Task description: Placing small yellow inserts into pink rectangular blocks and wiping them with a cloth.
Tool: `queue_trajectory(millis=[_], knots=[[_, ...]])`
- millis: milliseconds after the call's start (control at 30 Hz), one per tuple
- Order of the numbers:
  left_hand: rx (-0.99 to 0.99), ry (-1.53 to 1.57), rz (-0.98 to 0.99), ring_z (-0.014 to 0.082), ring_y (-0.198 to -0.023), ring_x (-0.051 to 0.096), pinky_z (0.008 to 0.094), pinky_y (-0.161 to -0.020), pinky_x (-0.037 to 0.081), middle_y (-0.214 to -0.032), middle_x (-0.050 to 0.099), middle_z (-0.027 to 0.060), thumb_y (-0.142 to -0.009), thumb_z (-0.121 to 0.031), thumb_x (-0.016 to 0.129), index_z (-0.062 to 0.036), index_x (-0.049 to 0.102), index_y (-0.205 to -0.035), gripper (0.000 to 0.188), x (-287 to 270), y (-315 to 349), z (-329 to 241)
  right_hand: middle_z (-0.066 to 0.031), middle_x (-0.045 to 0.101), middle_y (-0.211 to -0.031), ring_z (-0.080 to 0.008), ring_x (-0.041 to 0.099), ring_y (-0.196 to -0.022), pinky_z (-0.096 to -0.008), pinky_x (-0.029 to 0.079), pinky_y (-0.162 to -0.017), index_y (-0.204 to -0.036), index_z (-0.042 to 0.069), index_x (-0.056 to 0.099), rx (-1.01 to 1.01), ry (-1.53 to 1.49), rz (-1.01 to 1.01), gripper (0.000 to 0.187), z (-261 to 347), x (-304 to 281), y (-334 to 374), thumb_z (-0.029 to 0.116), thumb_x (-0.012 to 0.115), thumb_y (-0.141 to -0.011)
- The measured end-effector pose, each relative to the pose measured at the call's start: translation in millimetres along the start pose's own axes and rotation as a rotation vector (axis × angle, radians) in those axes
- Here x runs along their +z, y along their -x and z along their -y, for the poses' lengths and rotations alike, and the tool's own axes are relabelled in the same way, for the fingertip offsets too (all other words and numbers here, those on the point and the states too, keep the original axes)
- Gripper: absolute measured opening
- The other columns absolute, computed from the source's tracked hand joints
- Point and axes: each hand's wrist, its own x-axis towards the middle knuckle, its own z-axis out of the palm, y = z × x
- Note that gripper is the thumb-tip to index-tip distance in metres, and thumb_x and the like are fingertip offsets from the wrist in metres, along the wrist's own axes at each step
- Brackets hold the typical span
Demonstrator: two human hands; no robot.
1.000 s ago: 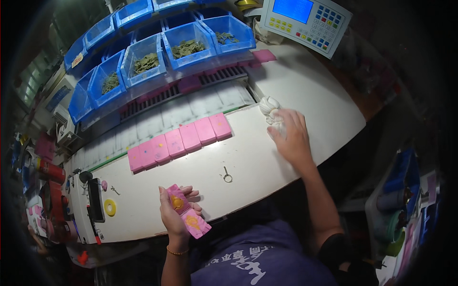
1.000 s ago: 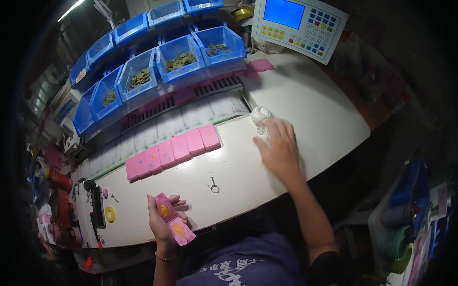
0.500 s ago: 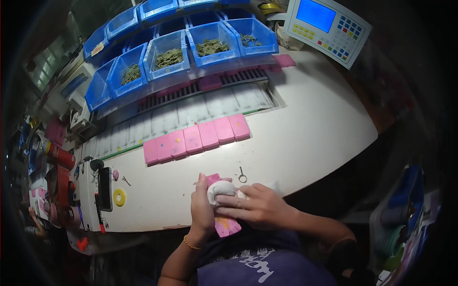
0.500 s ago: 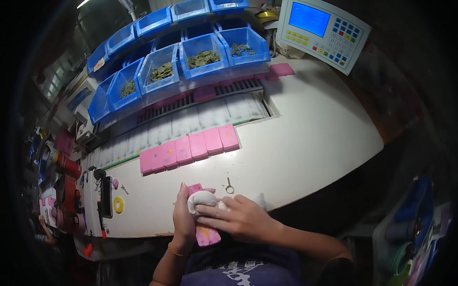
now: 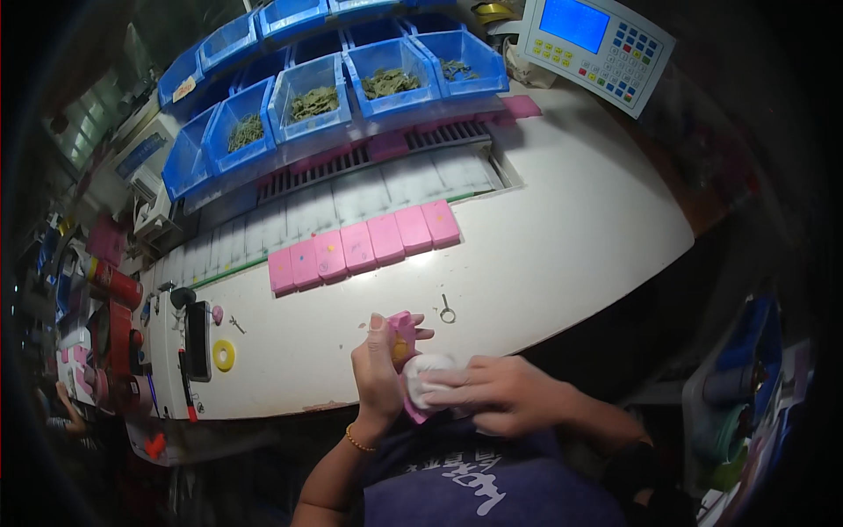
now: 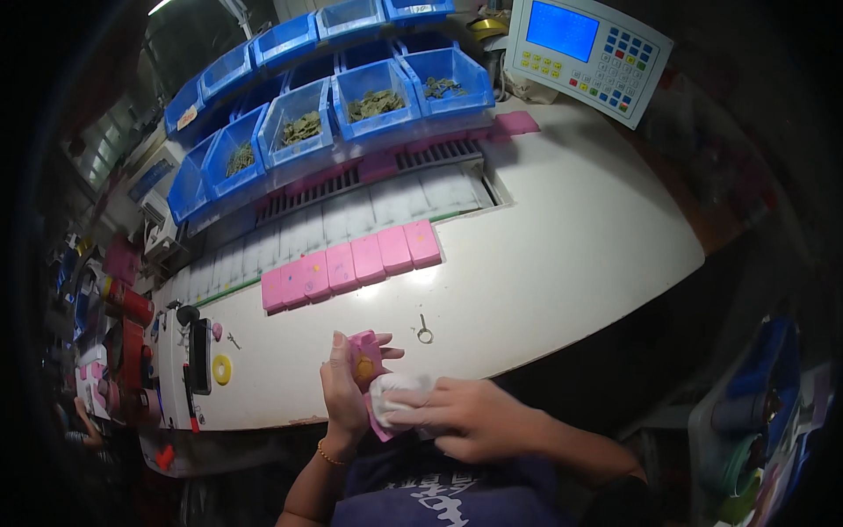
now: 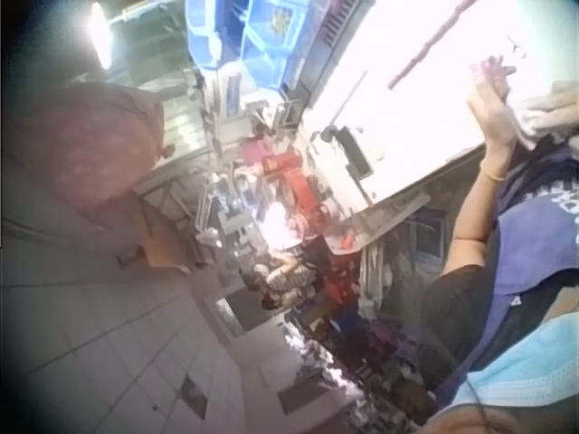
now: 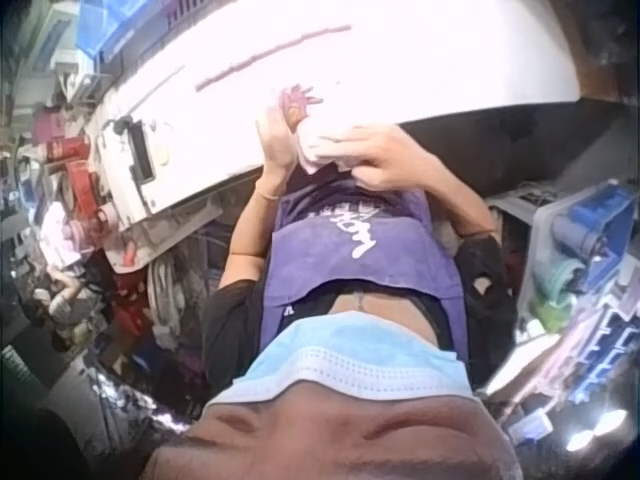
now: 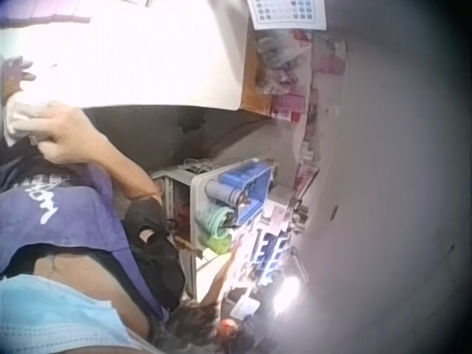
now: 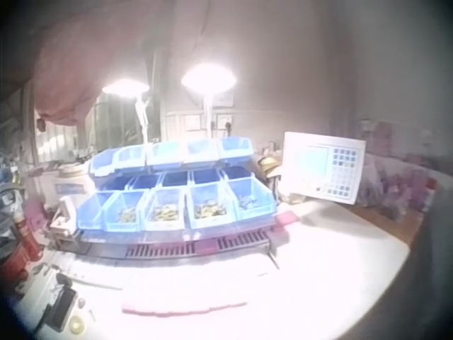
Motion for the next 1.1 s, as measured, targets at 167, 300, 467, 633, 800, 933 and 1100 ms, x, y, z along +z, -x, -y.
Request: queue_trajectory(millis=[167,300,467,633,800,933,1100], knots=[[-0.245,0.242,0.098,0.0236,-0.057,0.063,0.03,-0.048,0.05,-0.072,0.064,0.0178,-0.105,-0.054,0.024,0.0067,0.058,-0.11,0.069,-22,-10,2,-0.0102,0.056,-0.14,-0.0279,0.059,-0.096,-0.034,0.049,-0.09,-0.132,0.015,0.061,0.174,0.421,-0.263,0.062,-12,-33,19,0.008,0.066,-0.071],[-0.331,0.245,0.323,0.0234,-0.056,0.064,0.0291,-0.045,0.049,-0.075,0.063,0.0155,-0.101,-0.064,0.015,0.0022,0.052,-0.114,0.077,-11,1,7,-0.0115,0.056,-0.134,-0.0245,0.053,-0.108,-0.0352,0.043,-0.097,-0.133,0.007,0.058,0.293,0.142,-0.438,0.046,-15,7,-8,0.023,0.066,-0.091],[-0.095,0.114,0.379,0.022,-0.072,0.069,0.0293,-0.061,0.057,-0.094,0.064,0.0143,-0.101,-0.063,0.024,-0.0006,0.047,-0.117,0.068,-6,12,10,-0.0107,0.058,-0.121,-0.0225,0.053,-0.109,-0.0323,0.045,-0.09,-0.133,0.004,0.054,0.167,-0.451,-0.352,0.038,-29,24,-20,0.025,0.055,-0.101],[0.199,-0.089,0.284,0.0183,-0.09,0.067,0.0313,-0.073,0.058,-0.1,0.064,0.0112,-0.101,-0.033,0.054,0.0026,0.052,-0.119,0.04,-9,18,19,-0.0085,0.055,-0.117,-0.0143,0.054,-0.101,-0.0292,0.044,-0.091,-0.132,0.002,0.053,0.283,-0.505,-0.46,0.033,-23,32,-15,0.018,0.054,-0.102],[0.158,-0.032,0.22,0.0179,-0.093,0.067,0.0315,-0.077,0.058,-0.102,0.063,0.0088,-0.092,-0.003,0.068,0.0047,0.059,-0.112,0.024,-6,25,12,-0.0099,0.059,-0.111,-0.0159,0.059,-0.097,-0.0293,0.047,-0.087,-0.127,0.001,0.057,0.285,-0.41,-0.488,0.03,-10,28,-14,0.014,0.057,-0.1],[0.185,0.061,0.226,0.0169,-0.091,0.066,0.0311,-0.078,0.058,-0.099,0.062,0.0079,-0.091,-0.004,0.07,0.0041,0.061,-0.107,0.02,1,31,16,-0.0093,0.063,-0.105,-0.0176,0.063,-0.093,-0.0284,0.05,-0.084,-0.121,0.002,0.061,0.175,-0.471,-0.647,0.027,-21,42,-11,0.01,0.063,-0.096],[0.187,0.047,0.129,0.0139,-0.08,0.063,0.0289,-0.071,0.055,-0.092,0.061,0.0071,-0.089,-0.002,0.071,0.0028,0.062,-0.099,0.014,-6,24,19,-0.01,0.063,-0.107,-0.0178,0.063,-0.093,-0.0302,0.051,-0.083,-0.121,0.002,0.061,0.233,-0.513,-0.6,0.03,-34,36,-12,0.008,0.066,-0.093]])
